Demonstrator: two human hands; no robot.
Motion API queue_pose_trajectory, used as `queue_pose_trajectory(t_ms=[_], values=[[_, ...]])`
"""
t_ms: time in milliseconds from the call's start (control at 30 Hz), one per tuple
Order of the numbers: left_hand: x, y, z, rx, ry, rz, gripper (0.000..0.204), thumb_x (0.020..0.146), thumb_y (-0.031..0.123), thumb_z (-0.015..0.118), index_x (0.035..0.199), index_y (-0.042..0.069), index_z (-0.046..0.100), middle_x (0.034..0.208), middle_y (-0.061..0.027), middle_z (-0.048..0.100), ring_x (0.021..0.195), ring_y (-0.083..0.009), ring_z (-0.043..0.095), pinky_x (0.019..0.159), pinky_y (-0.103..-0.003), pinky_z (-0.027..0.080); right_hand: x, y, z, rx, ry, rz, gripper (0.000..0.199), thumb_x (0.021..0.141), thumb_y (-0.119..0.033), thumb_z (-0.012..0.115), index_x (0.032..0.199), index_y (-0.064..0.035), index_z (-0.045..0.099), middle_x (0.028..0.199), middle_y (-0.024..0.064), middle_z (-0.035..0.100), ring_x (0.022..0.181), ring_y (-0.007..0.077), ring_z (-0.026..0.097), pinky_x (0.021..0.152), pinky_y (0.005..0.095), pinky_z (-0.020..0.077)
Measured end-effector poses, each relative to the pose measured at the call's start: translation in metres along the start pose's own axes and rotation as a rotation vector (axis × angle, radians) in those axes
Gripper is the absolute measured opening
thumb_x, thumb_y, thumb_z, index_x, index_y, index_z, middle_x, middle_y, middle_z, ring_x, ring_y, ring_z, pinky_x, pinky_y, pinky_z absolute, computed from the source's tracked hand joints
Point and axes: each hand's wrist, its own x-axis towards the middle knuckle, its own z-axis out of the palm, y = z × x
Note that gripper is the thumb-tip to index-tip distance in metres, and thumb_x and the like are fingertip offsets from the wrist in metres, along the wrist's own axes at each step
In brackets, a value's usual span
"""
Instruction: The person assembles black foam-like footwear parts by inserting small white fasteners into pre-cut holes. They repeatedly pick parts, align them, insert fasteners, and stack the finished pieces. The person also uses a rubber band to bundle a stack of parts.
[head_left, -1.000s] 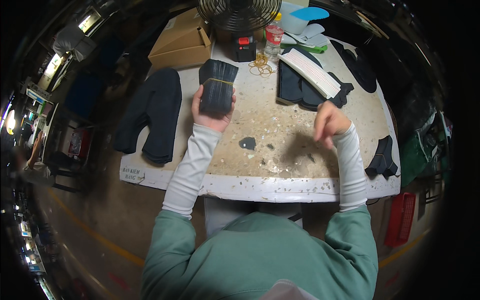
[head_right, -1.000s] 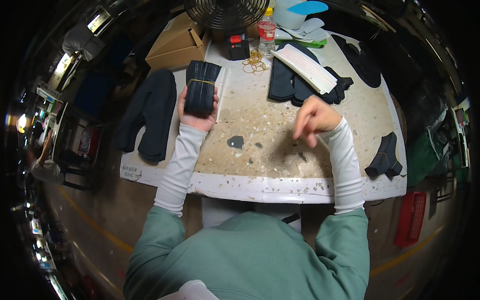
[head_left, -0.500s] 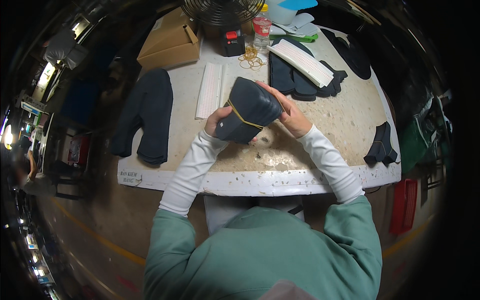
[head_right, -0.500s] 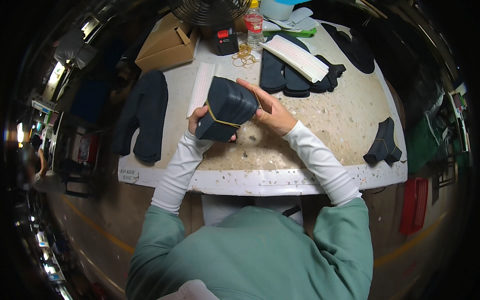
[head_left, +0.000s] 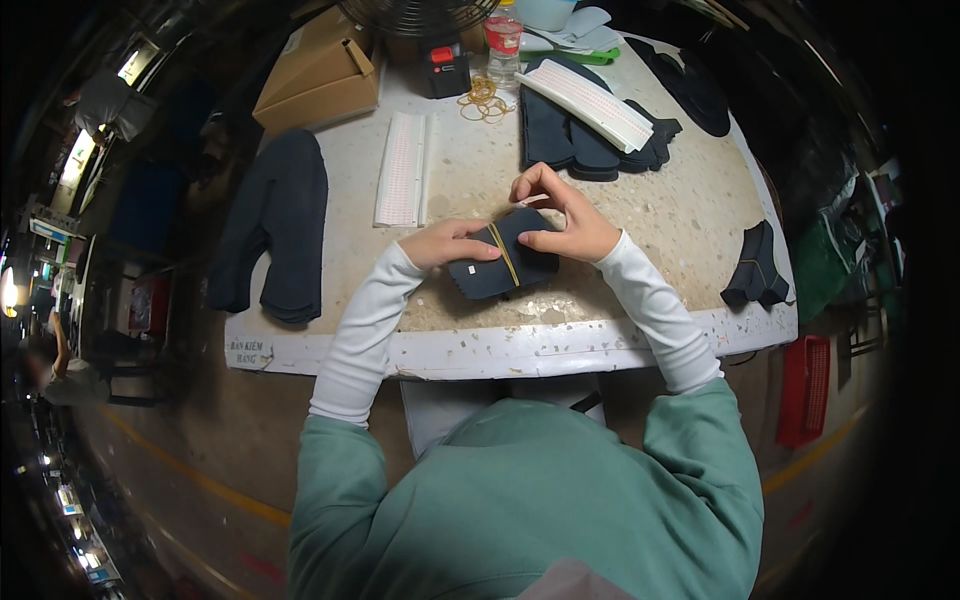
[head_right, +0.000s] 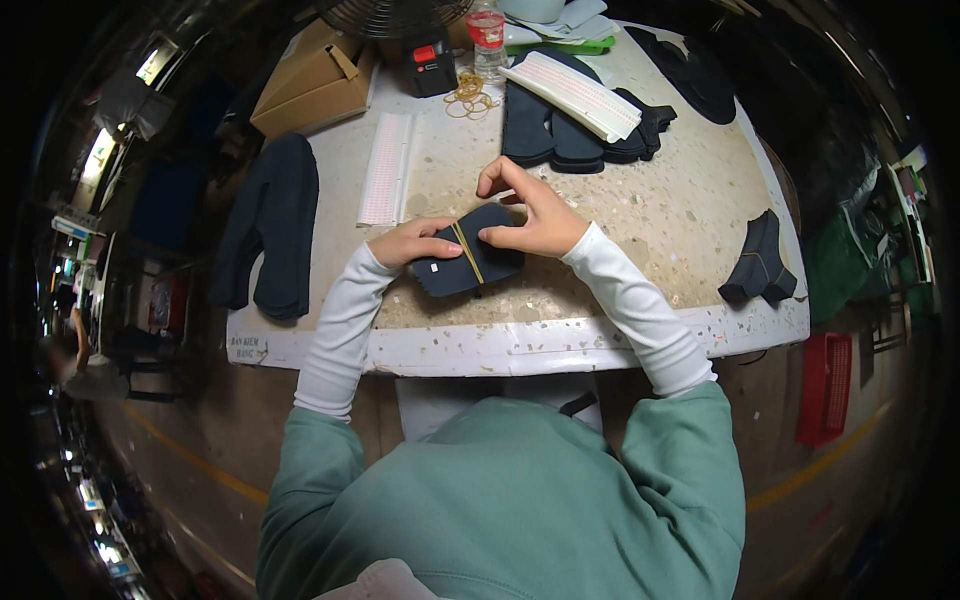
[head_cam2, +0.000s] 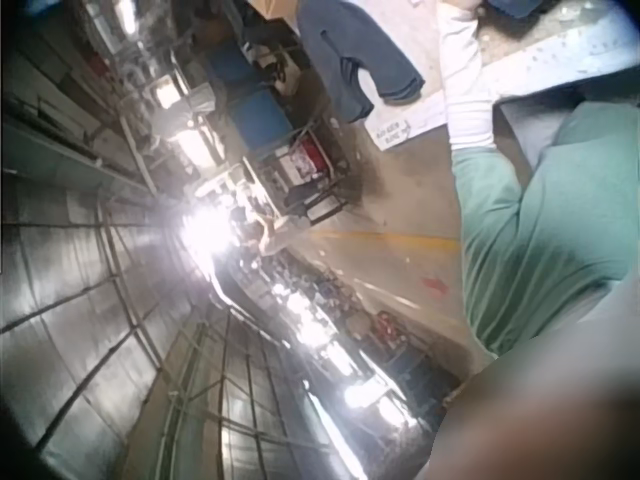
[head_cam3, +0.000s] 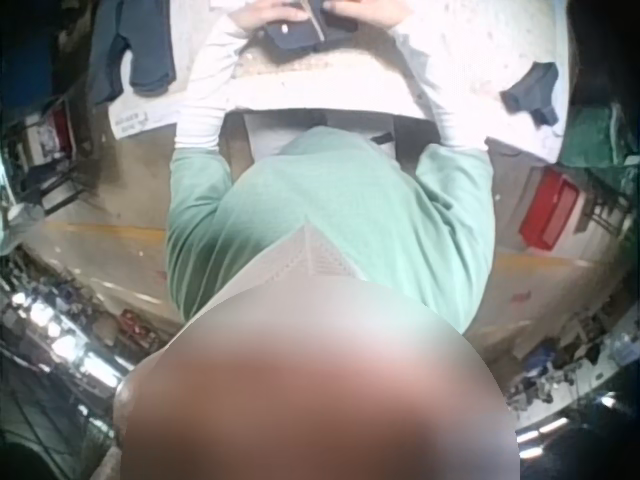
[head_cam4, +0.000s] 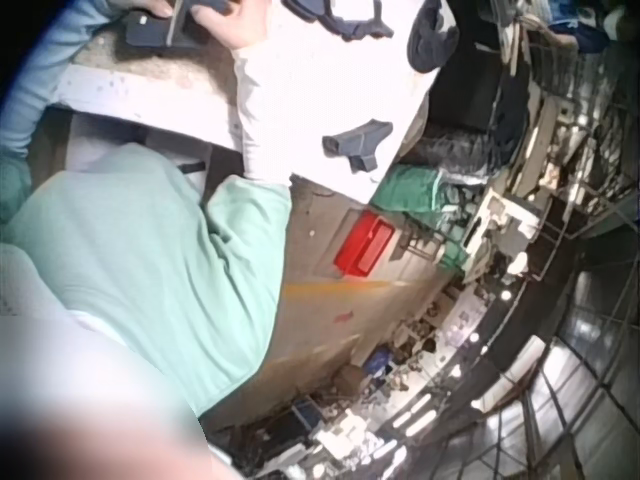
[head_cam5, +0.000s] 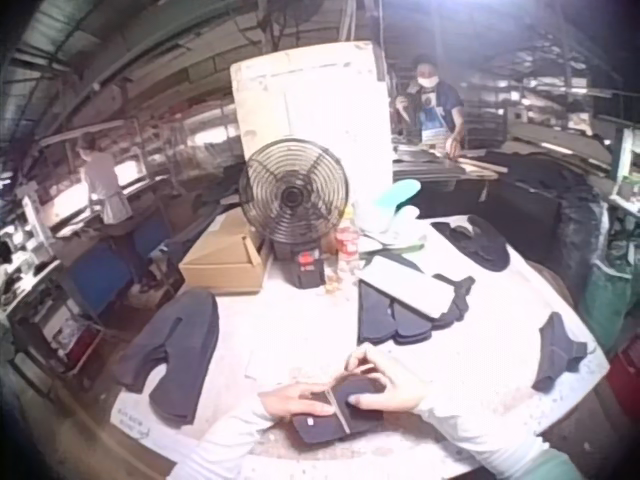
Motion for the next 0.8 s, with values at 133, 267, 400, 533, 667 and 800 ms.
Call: queue_pose_trajectory(t_ms=[133, 267, 400, 533, 667, 800], values=[[-0.002, -0.001, 0.005, -0.083, 0.032, 0.156, 0.050, 0.094, 0.033, 0.056, 0.129, -0.001, 0.051, 0.114, -0.0068, 0.062, 0.102, -0.0105, 0.058, 0.087, -0.023, 0.046, -0.016, -0.009, -0.004, 0.137, 0.029, 0.280, 0.054, 0.084, -0.028, 0.073, 0.128, -0.0083, 0.050, 0.102, 0.0055, 0.059, 0.093, 0.0124, 0.057, 0.083, 0.0279, 0.0475], [0.011, -0.003, 0.010, -0.179, 0.182, 0.178, 0.045, 0.099, 0.037, 0.048, 0.129, 0.003, 0.052, 0.111, -0.0089, 0.064, 0.095, -0.0133, 0.062, 0.081, -0.024, 0.050, -0.053, -0.029, -0.022, 0.137, 0.286, 0.375, 0.044, 0.084, -0.022, 0.073, 0.122, -0.0086, 0.057, 0.090, 0.0004, 0.059, 0.083, 0.0070, 0.054, 0.073, 0.0215, 0.0428], [0.014, -0.004, 0.009, -0.154, 0.255, 0.026, 0.041, 0.101, 0.035, 0.045, 0.127, 0.004, 0.052, 0.109, -0.0108, 0.066, 0.087, -0.0163, 0.066, 0.077, -0.024, 0.052, -0.107, -0.057, -0.073, -0.107, 0.695, 0.268, 0.042, 0.077, -0.024, 0.080, 0.113, -0.0096, 0.063, 0.067, -0.0068, 0.052, 0.063, 0.0025, 0.047, 0.058, 0.0191, 0.0357], [0.016, -0.005, 0.011, -0.034, 0.267, -0.011, 0.039, 0.101, 0.034, 0.046, 0.126, 0.005, 0.053, 0.108, -0.0097, 0.067, 0.087, -0.0149, 0.066, 0.075, -0.023, 0.052, -0.190, -0.088, -0.142, -0.322, 1.217, 0.274, 0.053, 0.077, -0.040, 0.076, 0.120, -0.0115, 0.062, 0.088, -0.0002, 0.068, 0.078, 0.0058, 0.060, 0.062, 0.0202, 0.0417], [0.017, -0.005, 0.012, -0.013, 0.287, -0.024, 0.040, 0.100, 0.036, 0.046, 0.125, 0.005, 0.052, 0.105, -0.0081, 0.067, 0.083, -0.0120, 0.066, 0.072, -0.021, 0.051, -0.265, -0.085, -0.194, -0.097, 1.543, 0.162, 0.051, 0.081, -0.041, 0.074, 0.118, -0.0076, 0.062, 0.093, 0.0014, 0.065, 0.074, 0.0097, 0.061, 0.063, 0.0210, 0.0456], [0.018, -0.006, 0.013, -0.035, 0.284, -0.019, 0.039, 0.100, 0.036, 0.047, 0.125, 0.006, 0.053, 0.105, -0.0078, 0.067, 0.082, -0.0112, 0.066, 0.072, -0.020, 0.051, -0.316, -0.036, -0.215, 0.190, 1.665, 0.246, 0.052, 0.079, -0.046, 0.074, 0.113, -0.0095, 0.063, 0.090, 0.0026, 0.064, 0.074, 0.0144, 0.062, 0.062, 0.0284, 0.0503]])
